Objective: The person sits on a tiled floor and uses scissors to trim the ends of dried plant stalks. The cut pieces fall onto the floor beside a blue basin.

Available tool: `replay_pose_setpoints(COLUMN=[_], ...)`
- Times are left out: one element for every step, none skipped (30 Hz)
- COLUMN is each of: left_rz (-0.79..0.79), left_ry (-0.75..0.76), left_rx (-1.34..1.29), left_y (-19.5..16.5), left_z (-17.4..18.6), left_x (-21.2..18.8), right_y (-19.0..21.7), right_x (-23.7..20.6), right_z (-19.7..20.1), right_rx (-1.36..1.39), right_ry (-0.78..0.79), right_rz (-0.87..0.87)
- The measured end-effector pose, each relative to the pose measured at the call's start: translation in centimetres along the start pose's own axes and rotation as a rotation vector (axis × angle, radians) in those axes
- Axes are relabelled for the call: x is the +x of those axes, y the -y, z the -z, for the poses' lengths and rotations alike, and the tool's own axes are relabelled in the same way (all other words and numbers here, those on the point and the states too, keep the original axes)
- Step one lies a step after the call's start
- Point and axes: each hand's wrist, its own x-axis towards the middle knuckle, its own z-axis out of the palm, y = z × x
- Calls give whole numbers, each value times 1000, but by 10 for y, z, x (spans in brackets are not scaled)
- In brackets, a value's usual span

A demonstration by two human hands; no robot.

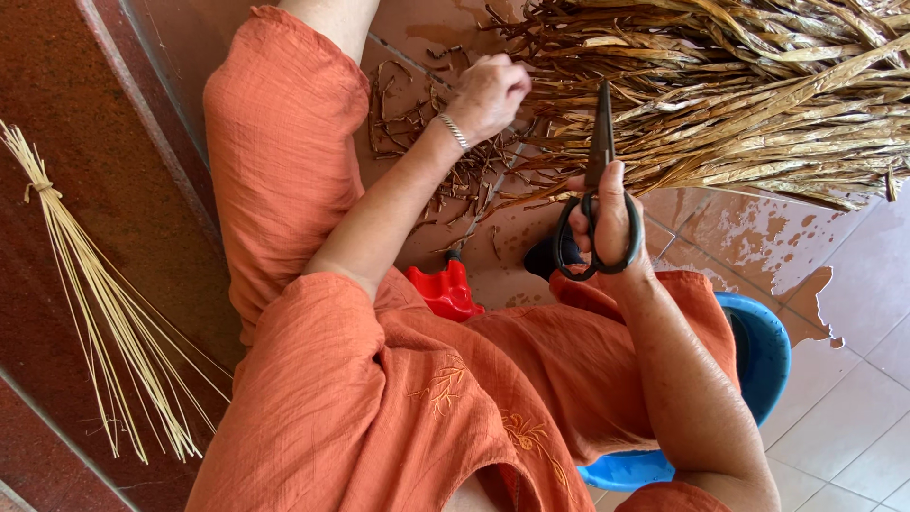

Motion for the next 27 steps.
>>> replay_pose_setpoints(left_rz=[26,52,77,61,47,33,17,-1,-21,-20,-21,-25,-50,-73,-96,-103,-111,-117,-120,-122,-125,-90,-54,-16,20,57,94], left_ry=[1,-1,-4,-23,-38,-49,-53,-56,-59,-48,-38,-31,-47,-62,-78,-79,-79,-79,-67,-56,-45,-13,19,51,60,68,77], left_rx=[-26,-50,-75,-50,-28,-8,35,78,121,142,167,197,199,202,202,194,186,177,177,177,176,123,71,20,-64,-147,-230], left_y=[-6,-14,-21,-26,-31,-34,-36,-37,-37,-36,-35,-32,-30,-28,-27,-26,-25,-26,-28,-31,-34,-38,-42,-46,-50,-53,-56], left_z=[-7,-14,-19,-23,-27,-30,-32,-33,-34,-34,-34,-33,-31,-29,-26,-22,-18,-13,-7,-1,6,14,23,31,38,45,50], left_x=[8,17,25,34,40,42,43,44,43,41,38,38,36,31,27,25,22,19,14,10,5,0,-6,-10,-13,-14,-15], right_y=[1,1,-1,-1,-2,-5,-8,-9,-11,-13,-16,-17,-18,-20,-22,-24,-26,-28,-30,-32,-34,-35,-37,-37,-38,-38,-38], right_x=[1,0,-3,-3,-4,-6,-8,-9,-10,-13,-14,-13,-12,-12,-14,-15,-15,-16,-17,-17,-19,-21,-22,-24,-26,-28,-32], right_z=[2,3,5,5,5,5,5,5,7,8,9,10,9,8,8,8,7,5,4,3,1,1,0,-2,-4,-5,-7], right_rx=[38,37,34,32,41,51,63,81,100,120,88,57,27,21,14,7,47,86,124,136,148,159,171,183,195,155,114], right_ry=[-21,-20,-19,-20,-14,-10,-8,-8,-9,-8,-16,-23,-26,-25,-26,-32,-20,-9,4,12,19,26,21,18,16,26,35], right_rz=[-26,-34,-40,-44,-45,-51,-57,-86,-115,-144,-128,-106,-82,-81,-81,-83,-78,-73,-67,-64,-61,-57,-97,-137,-178,-158,-139])
